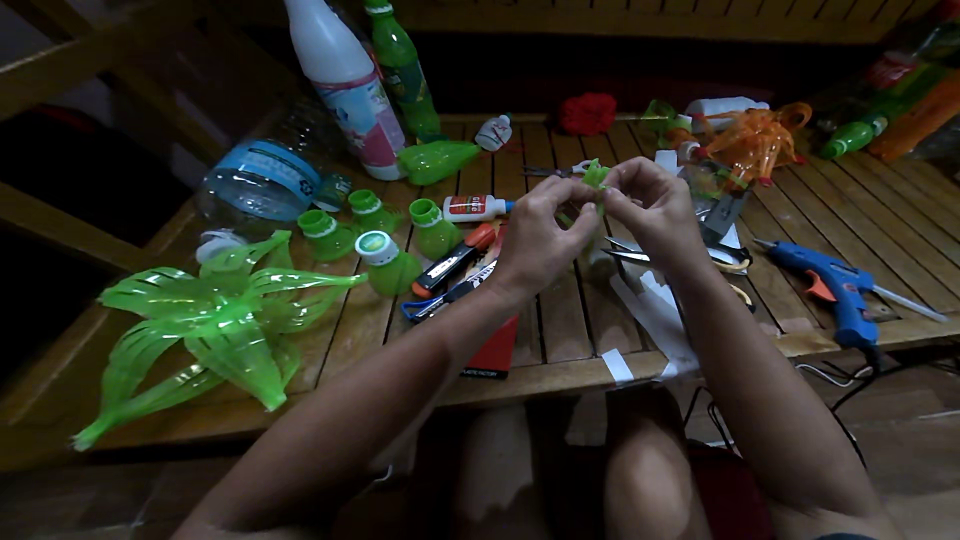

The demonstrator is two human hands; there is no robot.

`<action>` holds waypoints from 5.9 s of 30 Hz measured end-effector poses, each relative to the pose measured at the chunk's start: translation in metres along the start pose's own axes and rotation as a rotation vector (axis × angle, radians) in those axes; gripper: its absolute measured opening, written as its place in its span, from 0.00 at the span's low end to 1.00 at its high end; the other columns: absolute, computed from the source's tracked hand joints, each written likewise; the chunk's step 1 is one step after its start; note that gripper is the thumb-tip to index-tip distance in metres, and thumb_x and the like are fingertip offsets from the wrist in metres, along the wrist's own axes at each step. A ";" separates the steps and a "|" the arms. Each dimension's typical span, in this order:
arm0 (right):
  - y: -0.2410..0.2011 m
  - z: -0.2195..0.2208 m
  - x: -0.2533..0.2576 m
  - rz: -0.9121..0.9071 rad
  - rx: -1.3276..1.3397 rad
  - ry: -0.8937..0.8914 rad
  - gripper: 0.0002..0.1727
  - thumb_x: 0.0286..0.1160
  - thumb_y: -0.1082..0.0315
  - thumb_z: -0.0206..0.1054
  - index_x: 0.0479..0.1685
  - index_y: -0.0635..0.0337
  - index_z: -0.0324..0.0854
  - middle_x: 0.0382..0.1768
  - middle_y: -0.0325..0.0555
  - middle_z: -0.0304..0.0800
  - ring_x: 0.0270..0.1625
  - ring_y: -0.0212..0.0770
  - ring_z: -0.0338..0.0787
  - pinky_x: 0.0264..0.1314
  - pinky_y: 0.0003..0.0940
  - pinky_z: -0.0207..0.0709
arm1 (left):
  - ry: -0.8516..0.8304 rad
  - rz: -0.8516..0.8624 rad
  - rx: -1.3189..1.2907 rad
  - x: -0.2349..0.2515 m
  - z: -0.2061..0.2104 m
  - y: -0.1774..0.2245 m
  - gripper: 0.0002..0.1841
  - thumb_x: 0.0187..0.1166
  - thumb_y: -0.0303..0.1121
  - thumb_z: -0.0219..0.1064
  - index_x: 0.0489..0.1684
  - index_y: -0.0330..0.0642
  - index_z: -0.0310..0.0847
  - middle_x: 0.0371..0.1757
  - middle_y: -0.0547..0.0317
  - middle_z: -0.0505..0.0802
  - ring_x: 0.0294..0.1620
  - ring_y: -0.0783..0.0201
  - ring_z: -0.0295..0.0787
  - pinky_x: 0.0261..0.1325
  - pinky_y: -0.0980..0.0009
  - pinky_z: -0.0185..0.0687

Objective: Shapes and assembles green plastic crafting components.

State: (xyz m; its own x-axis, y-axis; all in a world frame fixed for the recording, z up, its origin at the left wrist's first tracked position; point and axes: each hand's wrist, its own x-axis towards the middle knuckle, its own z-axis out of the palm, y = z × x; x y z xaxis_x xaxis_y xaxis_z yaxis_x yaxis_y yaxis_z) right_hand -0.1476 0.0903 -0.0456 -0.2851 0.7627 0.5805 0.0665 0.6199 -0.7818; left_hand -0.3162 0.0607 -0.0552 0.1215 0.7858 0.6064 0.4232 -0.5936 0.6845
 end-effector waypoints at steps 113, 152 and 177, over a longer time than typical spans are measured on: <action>-0.005 0.002 0.027 0.068 -0.132 -0.153 0.23 0.90 0.67 0.40 0.51 0.66 0.83 0.26 0.28 0.84 0.30 0.22 0.84 0.40 0.23 0.83 | 0.004 -0.072 -0.069 0.012 -0.013 -0.010 0.09 0.81 0.31 0.67 0.46 0.35 0.88 0.41 0.52 0.93 0.42 0.66 0.90 0.51 0.67 0.84; 0.010 -0.004 0.024 -0.185 -0.115 -0.197 0.05 0.76 0.74 0.65 0.46 0.61 0.81 0.40 0.31 0.86 0.42 0.18 0.85 0.47 0.15 0.80 | 0.085 -0.063 -0.068 0.008 -0.008 -0.006 0.03 0.78 0.27 0.70 0.41 0.37 0.86 0.36 0.66 0.93 0.34 0.85 0.88 0.43 0.87 0.84; 0.009 0.000 0.021 -0.105 0.035 -0.153 0.05 0.76 0.76 0.64 0.42 0.55 0.81 0.35 0.26 0.87 0.35 0.20 0.85 0.39 0.19 0.82 | 0.052 -0.020 -0.023 0.006 -0.008 -0.004 0.04 0.78 0.28 0.70 0.42 0.38 0.87 0.36 0.67 0.92 0.36 0.85 0.87 0.44 0.87 0.83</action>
State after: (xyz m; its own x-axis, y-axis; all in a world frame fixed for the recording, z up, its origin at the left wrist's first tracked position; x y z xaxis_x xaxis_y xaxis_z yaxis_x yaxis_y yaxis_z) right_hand -0.1531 0.1122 -0.0408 -0.4314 0.6553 0.6201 -0.0042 0.6858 -0.7277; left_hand -0.3238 0.0667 -0.0508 0.0661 0.7877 0.6125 0.4044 -0.5823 0.7053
